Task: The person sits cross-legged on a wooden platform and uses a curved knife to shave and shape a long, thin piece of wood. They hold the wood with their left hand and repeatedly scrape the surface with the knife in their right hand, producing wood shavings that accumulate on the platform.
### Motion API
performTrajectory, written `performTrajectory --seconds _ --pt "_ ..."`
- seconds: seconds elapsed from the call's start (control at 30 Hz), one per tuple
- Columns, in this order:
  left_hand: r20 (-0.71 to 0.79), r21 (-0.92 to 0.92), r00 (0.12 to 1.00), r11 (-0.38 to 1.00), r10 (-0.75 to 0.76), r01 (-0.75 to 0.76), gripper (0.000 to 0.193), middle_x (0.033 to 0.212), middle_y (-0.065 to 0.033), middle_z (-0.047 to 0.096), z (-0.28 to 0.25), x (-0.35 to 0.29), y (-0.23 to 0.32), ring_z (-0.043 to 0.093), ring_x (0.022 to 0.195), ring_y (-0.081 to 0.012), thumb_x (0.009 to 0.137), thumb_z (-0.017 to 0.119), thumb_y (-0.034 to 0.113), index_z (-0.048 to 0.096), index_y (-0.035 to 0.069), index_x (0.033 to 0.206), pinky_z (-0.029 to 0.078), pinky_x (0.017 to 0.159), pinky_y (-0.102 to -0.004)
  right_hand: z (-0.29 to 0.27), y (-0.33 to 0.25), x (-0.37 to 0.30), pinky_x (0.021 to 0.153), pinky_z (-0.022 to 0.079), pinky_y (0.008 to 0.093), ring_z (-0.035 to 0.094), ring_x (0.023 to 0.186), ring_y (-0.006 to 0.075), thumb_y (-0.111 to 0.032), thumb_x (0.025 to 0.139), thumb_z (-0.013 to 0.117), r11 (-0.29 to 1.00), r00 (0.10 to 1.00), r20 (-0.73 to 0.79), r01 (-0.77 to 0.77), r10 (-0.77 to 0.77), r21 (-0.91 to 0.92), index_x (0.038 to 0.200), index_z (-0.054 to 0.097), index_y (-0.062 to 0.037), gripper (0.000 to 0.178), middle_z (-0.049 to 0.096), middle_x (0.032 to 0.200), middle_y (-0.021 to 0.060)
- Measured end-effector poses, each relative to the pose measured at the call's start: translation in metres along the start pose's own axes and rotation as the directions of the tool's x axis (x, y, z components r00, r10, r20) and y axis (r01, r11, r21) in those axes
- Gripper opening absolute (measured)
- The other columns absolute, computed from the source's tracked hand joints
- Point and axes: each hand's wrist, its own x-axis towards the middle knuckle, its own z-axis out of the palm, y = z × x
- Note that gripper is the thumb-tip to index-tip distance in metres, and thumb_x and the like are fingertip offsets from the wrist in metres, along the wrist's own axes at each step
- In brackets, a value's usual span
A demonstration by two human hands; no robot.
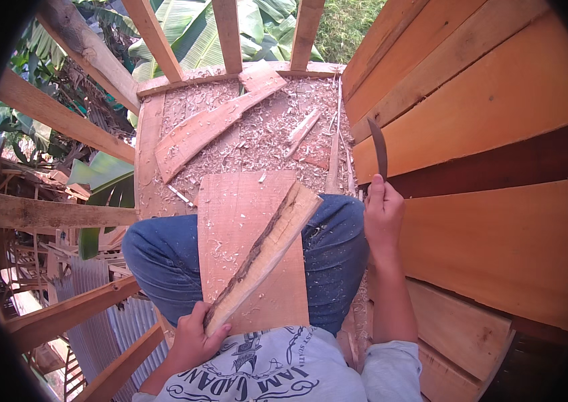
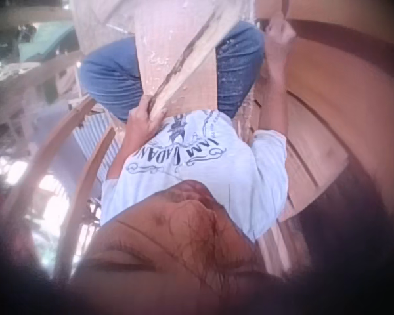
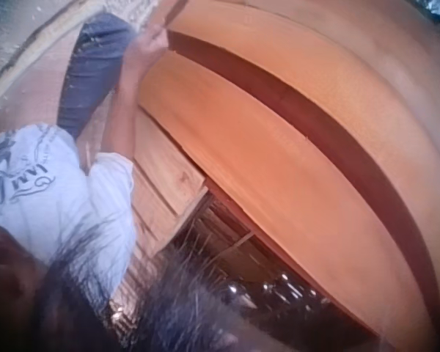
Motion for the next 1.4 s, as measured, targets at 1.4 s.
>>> performTrajectory --seconds 1.4 --pt "0.232 -0.26 0.973 0.965 0.022 0.04 0.03 0.059 -0.0066 0.063 -0.035 0.055 -0.074 0.062 0.053 -0.0164 0.081 0.074 0.031 0.067 0.002 0.077 0.046 0.053 -0.0292 0.049 -0.008 -0.11 0.04 0.037 0.0215 0.044 0.048 0.0066 0.009 0.08 0.049 0.904 0.733 0.659 -0.38 0.167 0.194 0.098 0.033 -0.0073 0.029 0.048 0.07 0.0058"
